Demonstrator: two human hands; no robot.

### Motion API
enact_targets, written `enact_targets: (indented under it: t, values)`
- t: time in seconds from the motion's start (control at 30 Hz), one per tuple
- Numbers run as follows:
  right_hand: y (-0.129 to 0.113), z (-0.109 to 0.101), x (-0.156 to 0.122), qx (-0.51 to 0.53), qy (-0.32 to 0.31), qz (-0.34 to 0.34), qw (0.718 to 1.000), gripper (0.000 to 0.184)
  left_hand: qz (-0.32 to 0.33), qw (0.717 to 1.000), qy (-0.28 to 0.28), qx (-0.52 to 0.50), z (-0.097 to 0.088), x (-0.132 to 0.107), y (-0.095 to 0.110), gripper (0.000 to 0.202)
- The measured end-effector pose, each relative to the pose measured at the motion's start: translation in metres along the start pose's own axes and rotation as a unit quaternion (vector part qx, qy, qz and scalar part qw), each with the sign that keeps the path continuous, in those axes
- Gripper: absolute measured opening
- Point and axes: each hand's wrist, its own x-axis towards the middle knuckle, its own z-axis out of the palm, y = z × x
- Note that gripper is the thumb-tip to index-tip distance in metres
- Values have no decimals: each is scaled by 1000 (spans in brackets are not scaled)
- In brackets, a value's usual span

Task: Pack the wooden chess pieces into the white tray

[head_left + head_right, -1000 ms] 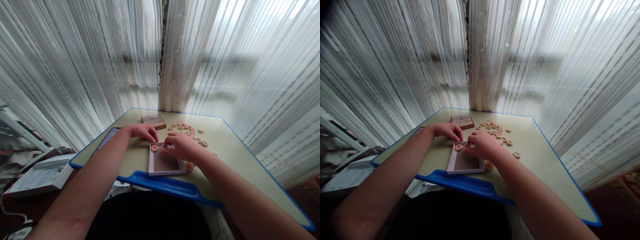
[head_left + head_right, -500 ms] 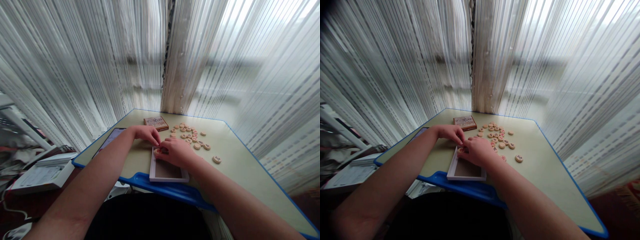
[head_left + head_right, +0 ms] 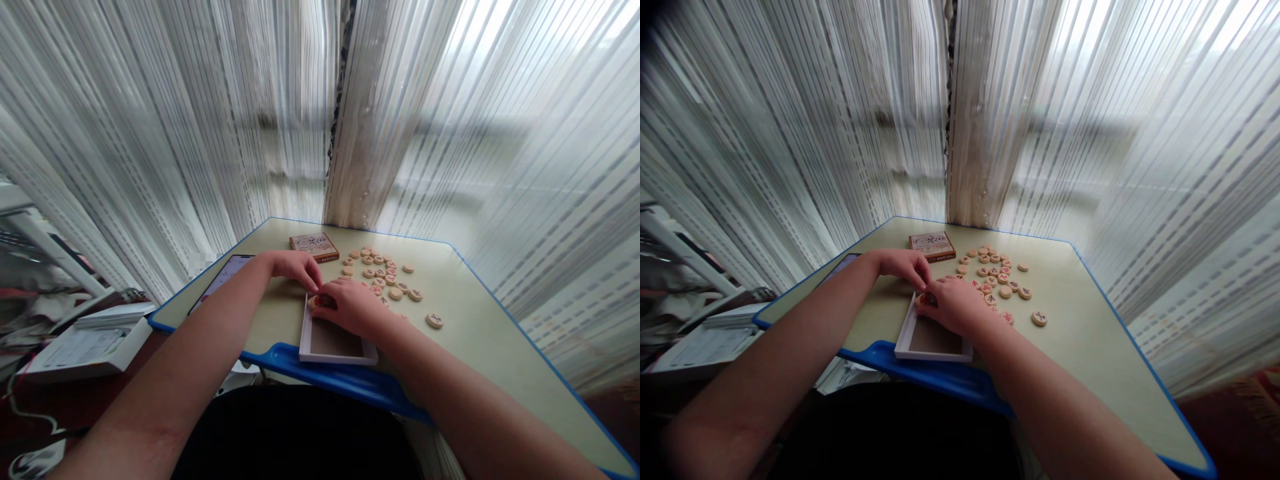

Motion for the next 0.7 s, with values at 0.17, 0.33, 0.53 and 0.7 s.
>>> enact_targets:
  t: [0.17, 0.33, 0.53, 0.7]
  values:
    - [0, 3, 1, 20, 10, 2, 1000, 27, -5, 1000, 9, 12, -1, 0, -3, 24]
    - [0, 4, 1, 26, 14, 39, 999, 29, -6, 1000, 19, 21, -2, 1, -5, 25]
    - [-3, 5, 1, 26, 24, 48, 998, 29, -1, 1000, 17, -1, -3, 1, -7, 26]
    - [-5, 4, 2, 41, 38, 46, 997, 27, 5, 1000, 18, -24, -2, 0, -6, 24]
